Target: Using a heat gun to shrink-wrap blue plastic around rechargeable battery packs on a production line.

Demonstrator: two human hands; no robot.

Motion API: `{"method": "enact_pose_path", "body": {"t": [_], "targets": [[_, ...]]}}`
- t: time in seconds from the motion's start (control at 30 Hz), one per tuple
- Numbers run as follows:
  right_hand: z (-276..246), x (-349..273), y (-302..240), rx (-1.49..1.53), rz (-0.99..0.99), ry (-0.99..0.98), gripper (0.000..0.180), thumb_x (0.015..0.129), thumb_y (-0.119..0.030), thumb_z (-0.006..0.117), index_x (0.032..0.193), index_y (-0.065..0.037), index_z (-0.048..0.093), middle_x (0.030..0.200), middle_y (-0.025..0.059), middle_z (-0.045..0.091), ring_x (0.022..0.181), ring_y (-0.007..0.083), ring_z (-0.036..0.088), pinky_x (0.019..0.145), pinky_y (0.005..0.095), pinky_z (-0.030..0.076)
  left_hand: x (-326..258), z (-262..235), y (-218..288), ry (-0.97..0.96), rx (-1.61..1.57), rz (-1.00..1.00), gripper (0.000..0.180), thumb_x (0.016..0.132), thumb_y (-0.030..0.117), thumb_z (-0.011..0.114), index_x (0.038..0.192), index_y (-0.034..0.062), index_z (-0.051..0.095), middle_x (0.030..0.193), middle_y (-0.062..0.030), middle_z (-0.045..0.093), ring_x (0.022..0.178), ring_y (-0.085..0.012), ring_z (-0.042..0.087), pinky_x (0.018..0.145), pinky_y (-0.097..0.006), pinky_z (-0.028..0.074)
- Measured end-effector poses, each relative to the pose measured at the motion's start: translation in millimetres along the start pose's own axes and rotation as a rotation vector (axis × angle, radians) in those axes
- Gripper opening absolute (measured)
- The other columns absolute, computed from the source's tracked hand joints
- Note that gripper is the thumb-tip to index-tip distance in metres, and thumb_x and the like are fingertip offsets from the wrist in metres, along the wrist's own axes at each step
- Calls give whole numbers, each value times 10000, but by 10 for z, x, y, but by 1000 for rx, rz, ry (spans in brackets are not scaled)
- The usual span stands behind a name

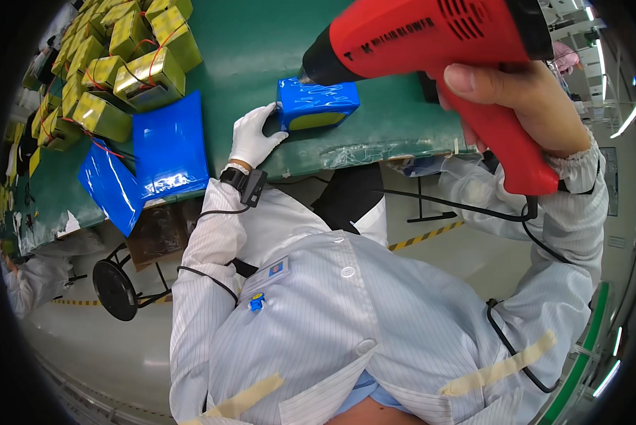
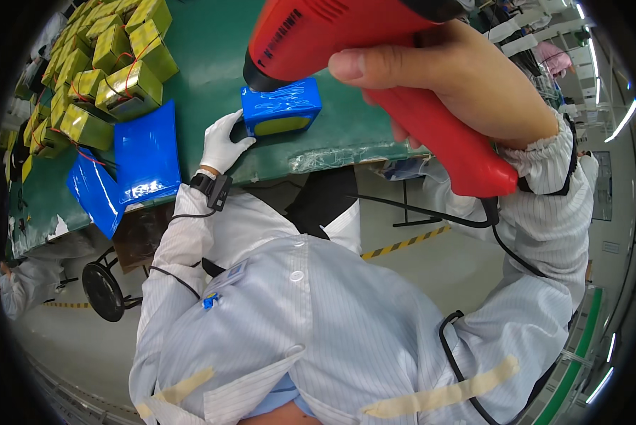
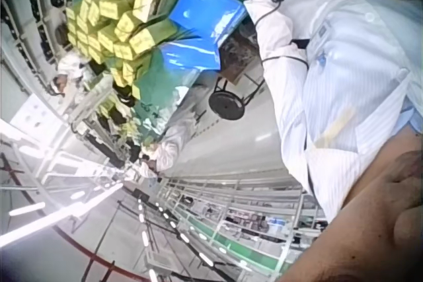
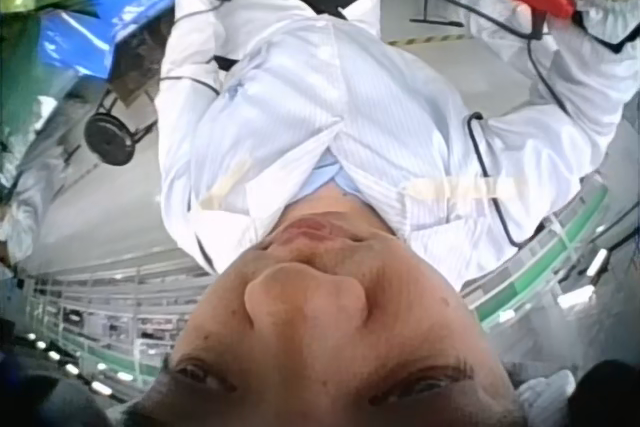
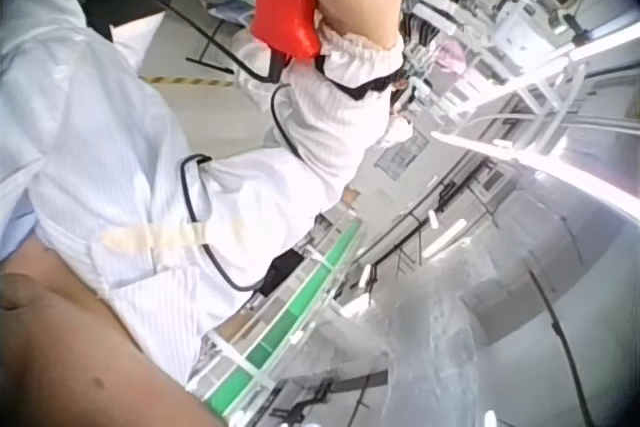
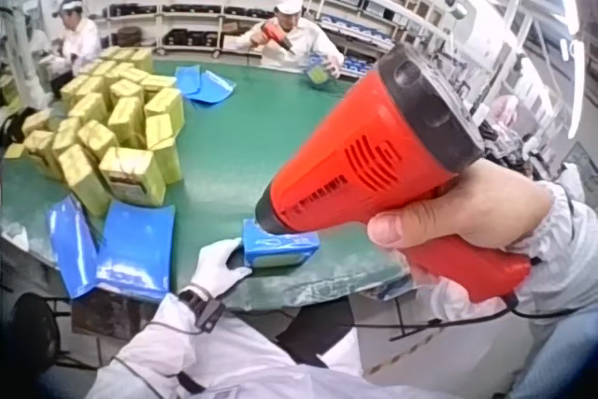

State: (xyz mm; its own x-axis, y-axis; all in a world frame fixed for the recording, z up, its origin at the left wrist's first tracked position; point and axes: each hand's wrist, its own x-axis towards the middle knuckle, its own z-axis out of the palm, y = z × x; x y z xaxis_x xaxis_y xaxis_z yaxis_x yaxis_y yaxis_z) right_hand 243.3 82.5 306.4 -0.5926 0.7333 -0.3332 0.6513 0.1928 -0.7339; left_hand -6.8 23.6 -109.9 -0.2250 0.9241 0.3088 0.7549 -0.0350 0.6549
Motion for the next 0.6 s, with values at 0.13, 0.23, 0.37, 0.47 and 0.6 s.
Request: {"method": "enact_pose_path", "body": {"t": [0.13, 0.23, 0.37, 0.47, 0.6], "targets": [[42, 36, -78, -26, 33, 5, 576, 851, -458, 775, 1130, 26, 632, 844, 108, 651, 551, 148, 637, 459, 264, 538, -24, 15, -44, 13, 14, 13, 647, 713, 275, 865, 1293, 107, 635, 1223, -121, 692, 1158, -310, 640, 1005, -420, 491], [53, 23, -88, -9, 28, 20, 566, 863, -450, 768, 1127, 29, 624, 842, 101, 645, 546, 146, 636, 457, 262, 533, -17, 29, -44, 24, 7, 22, 635, 718, 288, 861, 1286, 106, 643, 1214, -122, 697, 1151, -312, 644, 1002, -422, 493], [-9, 59, -22, -23, 18, -15, 549, 873, -434, 765, 1127, 29, 618, 844, 95, 644, 537, 143, 632, 455, 262, 530, -12, 12, -35, 24, -2, 27, 612, 722, 289, 857, 1269, 104, 656, 1210, -123, 701, 1143, -313, 649, 997, -423, 497], [-14, 50, -11, -15, 27, 17, 532, 877, -423, 766, 1124, 26, 620, 842, 89, 644, 545, 142, 635, 459, 261, 527, -10, 0, -19, 10, -17, 23, 606, 725, 304, 854, 1262, 98, 662, 1203, -127, 705, 1138, -312, 653, 997, -421, 498], [-56, 53, 26, 14, 53, 4, 520, 873, -422, 773, 1131, 6, 628, 846, 81, 647, 555, 135, 631, 466, 260, 521, -14, 15, -30, 21, 11, 23, 618, 730, 327, 848, 1266, 82, 663, 1215, -133, 701, 1134, -307, 658, 999, -418, 499]]}}
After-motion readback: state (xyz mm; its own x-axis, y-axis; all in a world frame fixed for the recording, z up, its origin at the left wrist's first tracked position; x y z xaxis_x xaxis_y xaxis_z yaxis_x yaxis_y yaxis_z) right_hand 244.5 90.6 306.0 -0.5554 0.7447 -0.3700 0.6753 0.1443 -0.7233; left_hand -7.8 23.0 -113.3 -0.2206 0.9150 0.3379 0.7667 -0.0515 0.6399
